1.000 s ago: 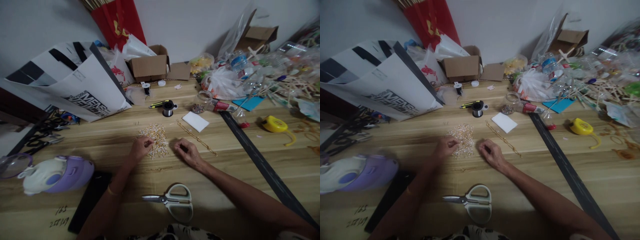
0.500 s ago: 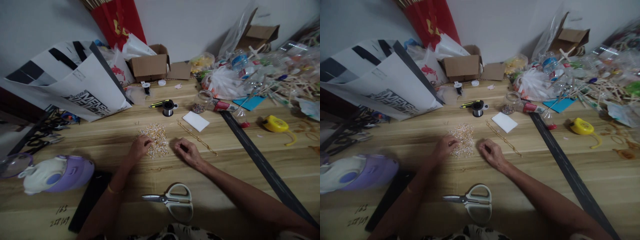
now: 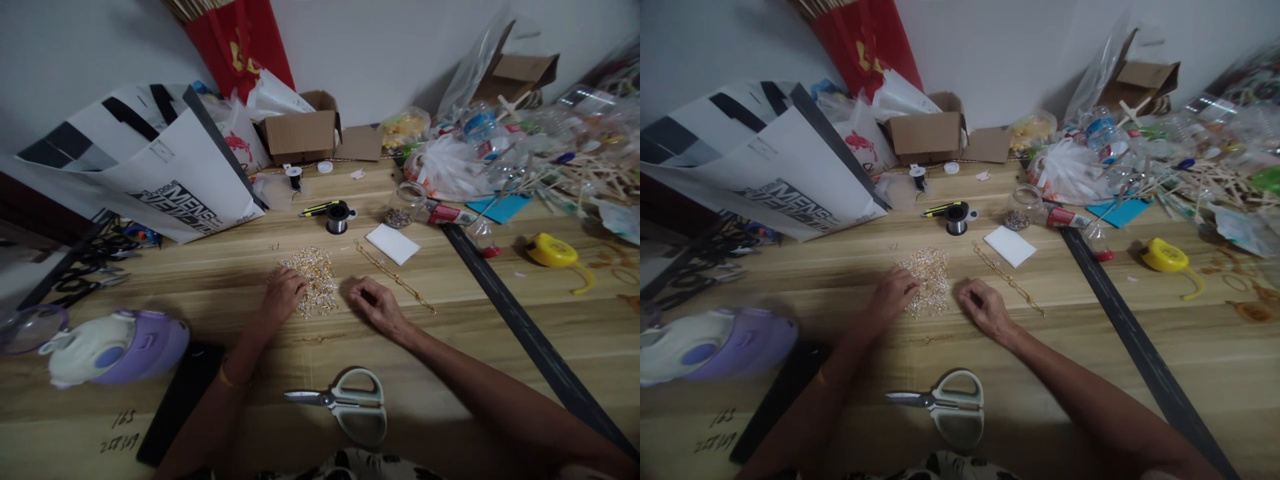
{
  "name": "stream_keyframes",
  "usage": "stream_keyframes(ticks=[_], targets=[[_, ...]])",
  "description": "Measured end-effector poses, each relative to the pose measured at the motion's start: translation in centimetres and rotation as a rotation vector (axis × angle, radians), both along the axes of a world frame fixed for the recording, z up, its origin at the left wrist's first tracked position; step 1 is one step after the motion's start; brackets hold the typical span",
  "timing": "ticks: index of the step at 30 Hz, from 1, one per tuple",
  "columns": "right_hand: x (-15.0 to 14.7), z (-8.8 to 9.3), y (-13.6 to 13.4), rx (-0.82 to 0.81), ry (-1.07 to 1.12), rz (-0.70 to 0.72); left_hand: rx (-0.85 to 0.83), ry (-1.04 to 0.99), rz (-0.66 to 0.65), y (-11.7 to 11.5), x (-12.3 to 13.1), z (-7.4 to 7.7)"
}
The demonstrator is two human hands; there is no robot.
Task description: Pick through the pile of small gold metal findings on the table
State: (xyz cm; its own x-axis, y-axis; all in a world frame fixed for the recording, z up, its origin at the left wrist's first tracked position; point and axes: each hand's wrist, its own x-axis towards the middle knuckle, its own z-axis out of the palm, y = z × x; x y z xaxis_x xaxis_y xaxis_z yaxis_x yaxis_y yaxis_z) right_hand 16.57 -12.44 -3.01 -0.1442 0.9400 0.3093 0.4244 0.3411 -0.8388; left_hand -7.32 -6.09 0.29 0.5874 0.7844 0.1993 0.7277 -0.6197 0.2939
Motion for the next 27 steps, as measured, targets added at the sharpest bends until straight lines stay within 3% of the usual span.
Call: stream_keyframes(ticks=[14, 22, 27], targets=[[-0.11, 0.15, -0.05, -0.003, -0.010, -0.006, 0.044, 0.062, -0.003, 0.09, 0.17, -0.40], [-0.08, 0.10, -0.03, 0.008, -0.014, 0.003, -0.058, -0.047, -0.008, 0.26, -0.57, -0.40], [-0.04, -0.14, -0.03, 0.012, -0.024, -0.009, -0.154, -0.199, 0.062, 0.23, -0.64, -0.14]])
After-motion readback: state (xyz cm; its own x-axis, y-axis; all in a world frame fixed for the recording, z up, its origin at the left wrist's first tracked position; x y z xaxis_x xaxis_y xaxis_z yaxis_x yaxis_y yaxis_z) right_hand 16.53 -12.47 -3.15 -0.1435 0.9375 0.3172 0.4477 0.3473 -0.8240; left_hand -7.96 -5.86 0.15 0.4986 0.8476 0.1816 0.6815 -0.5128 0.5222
